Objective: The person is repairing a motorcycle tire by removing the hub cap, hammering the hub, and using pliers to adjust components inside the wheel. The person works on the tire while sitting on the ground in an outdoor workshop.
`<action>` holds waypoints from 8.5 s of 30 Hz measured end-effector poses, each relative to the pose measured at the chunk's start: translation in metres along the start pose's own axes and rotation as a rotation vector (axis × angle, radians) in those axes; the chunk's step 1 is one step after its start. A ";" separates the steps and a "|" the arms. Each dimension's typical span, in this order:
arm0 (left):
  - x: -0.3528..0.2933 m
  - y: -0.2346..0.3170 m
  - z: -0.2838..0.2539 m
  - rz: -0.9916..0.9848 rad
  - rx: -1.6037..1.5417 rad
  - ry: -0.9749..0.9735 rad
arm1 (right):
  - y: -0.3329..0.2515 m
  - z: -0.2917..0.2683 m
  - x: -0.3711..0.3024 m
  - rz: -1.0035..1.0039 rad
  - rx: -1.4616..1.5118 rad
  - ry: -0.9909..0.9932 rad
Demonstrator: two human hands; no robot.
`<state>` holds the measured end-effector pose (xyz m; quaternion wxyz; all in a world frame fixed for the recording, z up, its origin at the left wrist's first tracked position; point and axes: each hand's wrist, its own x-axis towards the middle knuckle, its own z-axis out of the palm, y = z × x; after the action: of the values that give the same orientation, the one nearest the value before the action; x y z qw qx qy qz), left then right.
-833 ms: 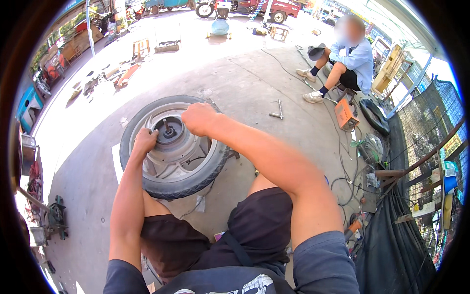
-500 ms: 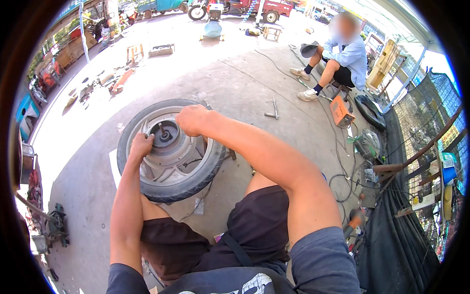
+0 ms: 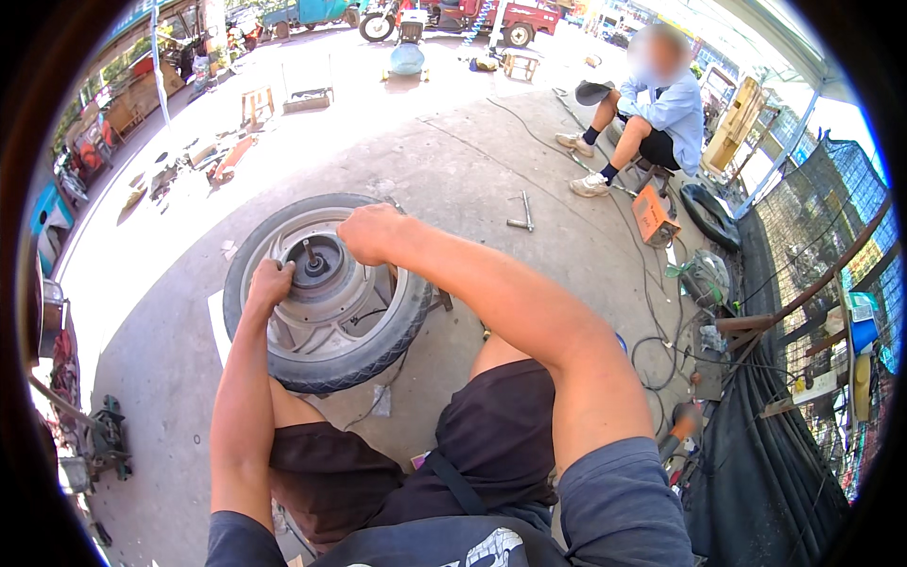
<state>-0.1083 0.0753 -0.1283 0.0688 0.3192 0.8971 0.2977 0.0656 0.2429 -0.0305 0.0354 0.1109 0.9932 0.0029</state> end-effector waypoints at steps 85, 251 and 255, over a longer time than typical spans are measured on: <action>-0.028 0.019 -0.024 -0.005 -0.094 0.085 | -0.011 0.012 -0.014 0.171 0.165 0.172; -0.094 0.074 -0.006 -0.040 -1.037 -0.418 | -0.011 0.054 -0.050 0.081 1.834 0.565; -0.097 0.072 -0.004 0.067 -0.920 -0.377 | 0.001 0.048 -0.050 0.119 1.723 0.719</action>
<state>0.0053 0.0580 -0.0896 0.3540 0.3325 0.6339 0.6019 0.1183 0.2329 -0.0751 -0.3685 0.1420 0.5970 -0.6983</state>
